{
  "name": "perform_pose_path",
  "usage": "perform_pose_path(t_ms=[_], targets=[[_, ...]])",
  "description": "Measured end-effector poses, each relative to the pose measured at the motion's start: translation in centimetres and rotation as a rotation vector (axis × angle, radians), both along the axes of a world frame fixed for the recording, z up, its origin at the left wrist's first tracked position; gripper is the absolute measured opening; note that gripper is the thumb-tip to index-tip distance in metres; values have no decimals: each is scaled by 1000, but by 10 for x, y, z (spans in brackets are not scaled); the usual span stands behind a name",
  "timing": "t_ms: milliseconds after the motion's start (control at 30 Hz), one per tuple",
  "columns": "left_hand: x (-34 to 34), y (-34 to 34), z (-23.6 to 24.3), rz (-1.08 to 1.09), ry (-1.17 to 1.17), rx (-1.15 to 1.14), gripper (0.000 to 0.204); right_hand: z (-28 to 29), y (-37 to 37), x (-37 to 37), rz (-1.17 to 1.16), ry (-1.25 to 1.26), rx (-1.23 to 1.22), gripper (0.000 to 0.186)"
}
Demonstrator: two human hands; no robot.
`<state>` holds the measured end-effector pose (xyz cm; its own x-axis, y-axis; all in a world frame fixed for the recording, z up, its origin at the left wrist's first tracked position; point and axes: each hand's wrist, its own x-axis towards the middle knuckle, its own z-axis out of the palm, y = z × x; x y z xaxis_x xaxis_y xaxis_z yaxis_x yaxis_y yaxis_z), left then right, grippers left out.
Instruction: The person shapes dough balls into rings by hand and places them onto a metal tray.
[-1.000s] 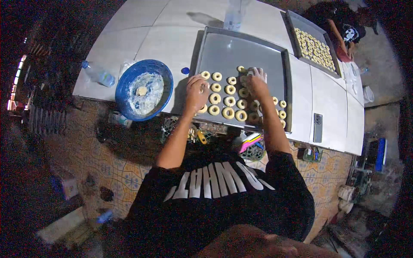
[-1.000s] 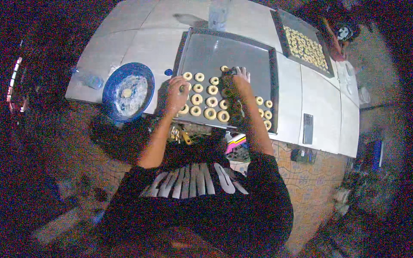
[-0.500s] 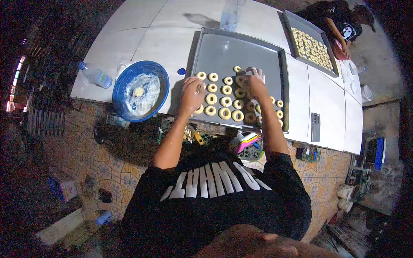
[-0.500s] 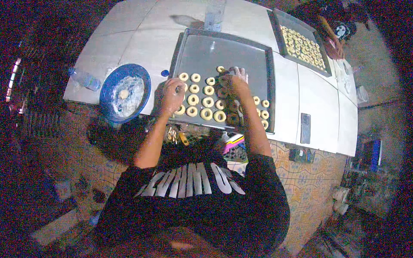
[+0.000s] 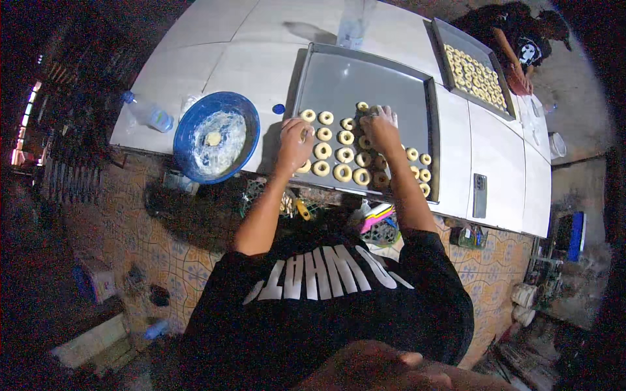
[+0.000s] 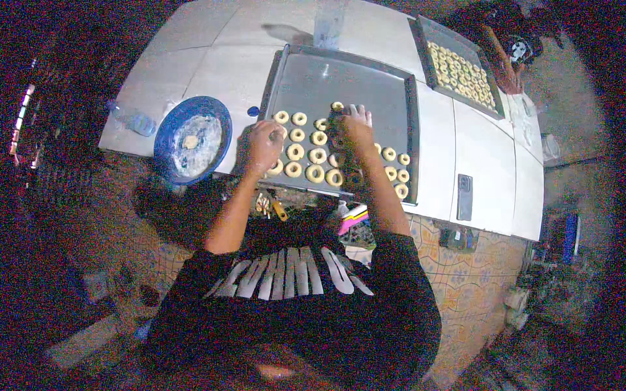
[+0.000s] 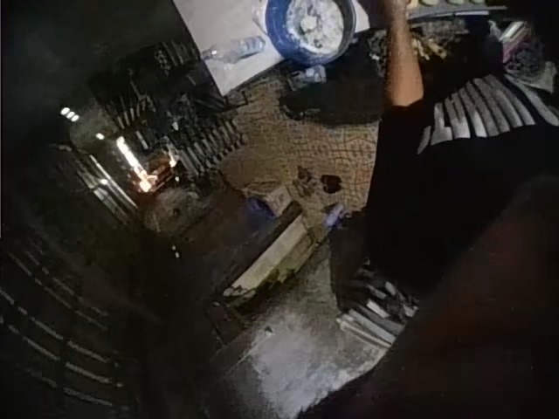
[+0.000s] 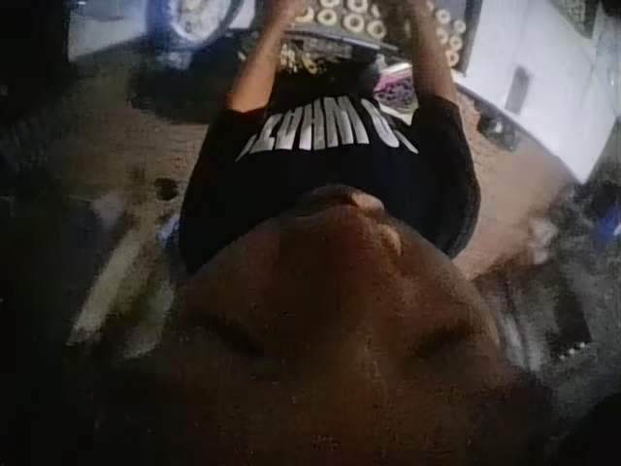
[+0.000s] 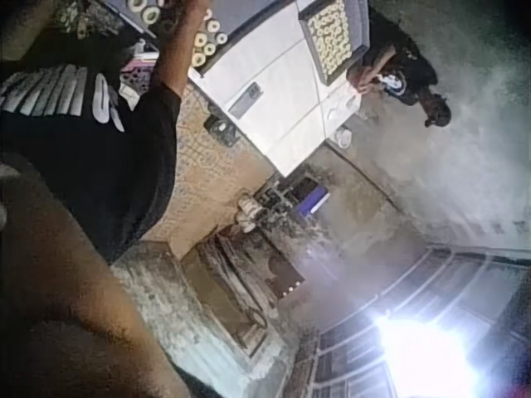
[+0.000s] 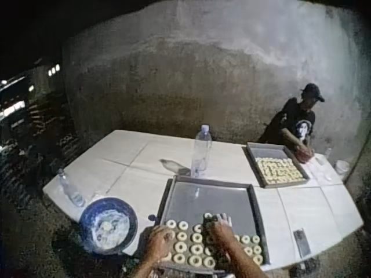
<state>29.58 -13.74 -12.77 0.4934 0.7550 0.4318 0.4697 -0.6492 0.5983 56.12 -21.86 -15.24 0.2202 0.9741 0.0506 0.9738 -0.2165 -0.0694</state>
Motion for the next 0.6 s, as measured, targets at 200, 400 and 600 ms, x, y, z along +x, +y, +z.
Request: perform_pose_path(t_ms=[200,400,600], targets=[[5,8,-27,-64,-204,-87,8,-10,-18,22,21,-8,89,46],[7,13,-36,-24,-187,-76,10,-16,-8,16,-13,49,-6,49],[3,5,-15,-17,-178,-64,7,-16,4,9,-101,33,118,30]])
